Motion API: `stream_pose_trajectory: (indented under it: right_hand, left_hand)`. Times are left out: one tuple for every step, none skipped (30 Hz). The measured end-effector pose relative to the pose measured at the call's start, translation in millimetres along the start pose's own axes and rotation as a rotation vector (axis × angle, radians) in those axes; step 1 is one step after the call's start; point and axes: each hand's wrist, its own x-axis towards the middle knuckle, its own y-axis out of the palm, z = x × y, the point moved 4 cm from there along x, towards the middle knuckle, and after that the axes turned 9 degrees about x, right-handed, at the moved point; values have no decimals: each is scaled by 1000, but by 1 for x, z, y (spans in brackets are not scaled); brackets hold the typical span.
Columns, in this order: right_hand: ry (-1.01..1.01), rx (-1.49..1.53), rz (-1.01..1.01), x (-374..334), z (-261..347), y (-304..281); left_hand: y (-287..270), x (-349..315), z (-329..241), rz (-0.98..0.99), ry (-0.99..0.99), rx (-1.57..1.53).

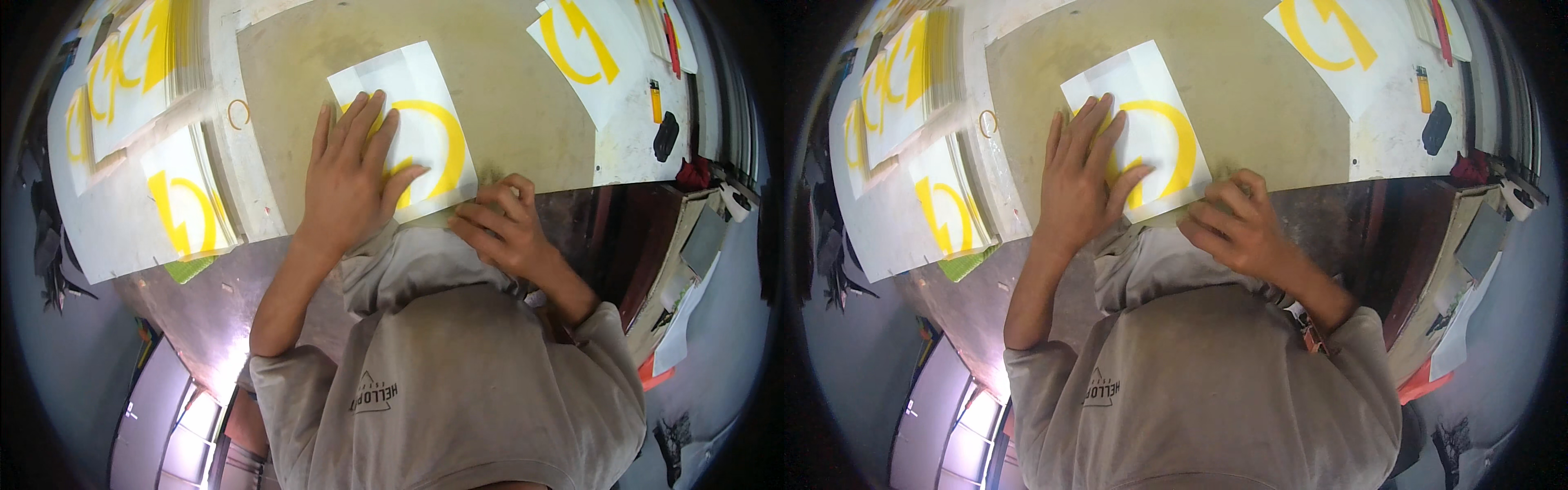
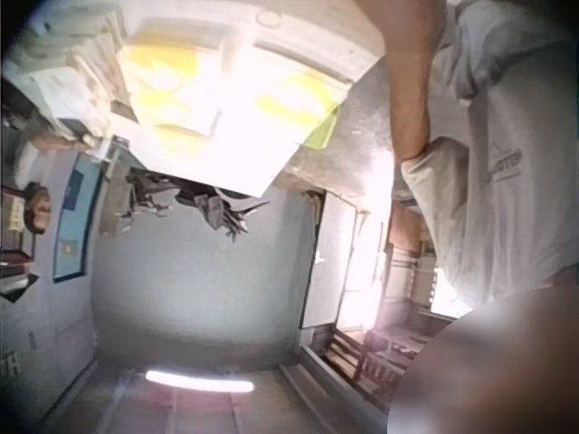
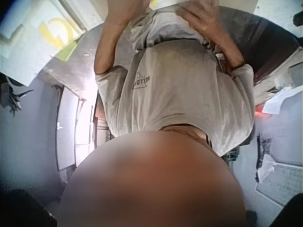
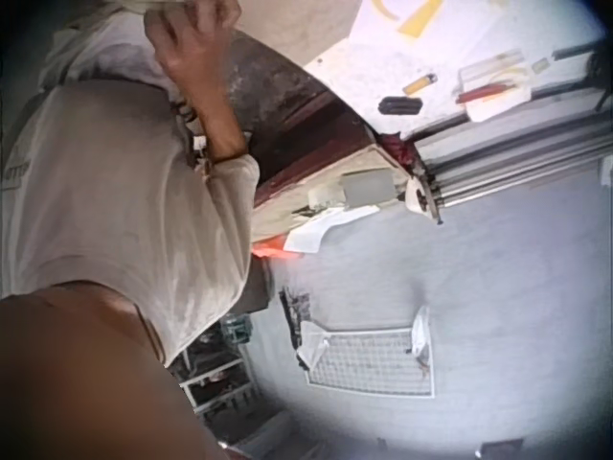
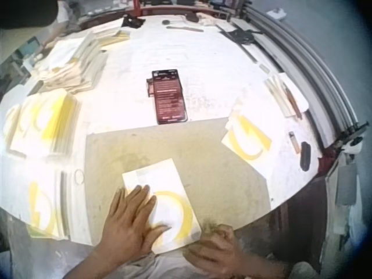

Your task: The person repeatedly places a yellow graphic sticker onto a white sheet, smooths it with hands and a plastic card, and stacks the finished sheets. The process is repeated for multiple sheets in a continuous loop.

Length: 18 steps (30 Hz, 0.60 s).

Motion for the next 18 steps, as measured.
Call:
stream_pose_trajectory:
  right_hand:
    - [-5, 19, 3, 5, -3, -1]
    - [-9, 35, 8, 12, -7, -3]
    - [-13, 50, 14, 19, -11, -3]
    - [-7, 58, 8, 25, -15, -4]
    - [-2, 70, 4, 32, -18, -2]
    - [4, 82, -1, 37, -20, 0]
    - [18, 97, -7, 42, -20, 4]
    - [32, 112, -11, 45, -21, 9]
    - [48, 126, -15, 45, -21, 13]
    - [89, 129, -31, 44, -23, 12]
    - [126, 136, -42, 40, -25, 11]
    - [164, 141, -53, 37, -27, 9]
    - [205, 110, -75, 30, -31, 4]
    - [247, 76, -105, 21, -37, -5]
    - [286, 42, -133, 11, -44, -15]
    - [320, -29, -172, 1, -51, -26]
    - [351, -101, -212, -8, -59, -37]
    - [442, -154, -241, -21, -68, -46]
  left_hand:
    - [-2, 0, 4, 37, 5, -1]
    - [-4, 0, 8, 71, 12, -6]
    - [-7, 0, 11, 97, 25, -12]
    - [-11, 1, 13, 123, 39, -18]
    - [-13, 0, 14, 151, 49, -22]
    - [-15, 0, 13, 164, 54, -34]
    - [-16, 0, 13, 178, 59, -46]
    - [-17, 0, 12, 191, 65, -60]
    - [-18, 0, 12, 194, 69, -63]
    - [-20, 1, 11, 196, 75, -67]
    - [-20, 0, 11, 198, 73, -72]
    - [-18, -2, 12, 199, 72, -62]
    - [-14, -4, 13, 199, 72, -52]
    - [-12, -3, 14, 199, 79, -38]
    - [-12, -3, 13, 184, 71, -23]
    - [-13, -4, 11, 169, 64, -7]
    - [-14, -4, 7, 153, 57, 9]
    - [-18, -4, 2, 124, 84, -60]
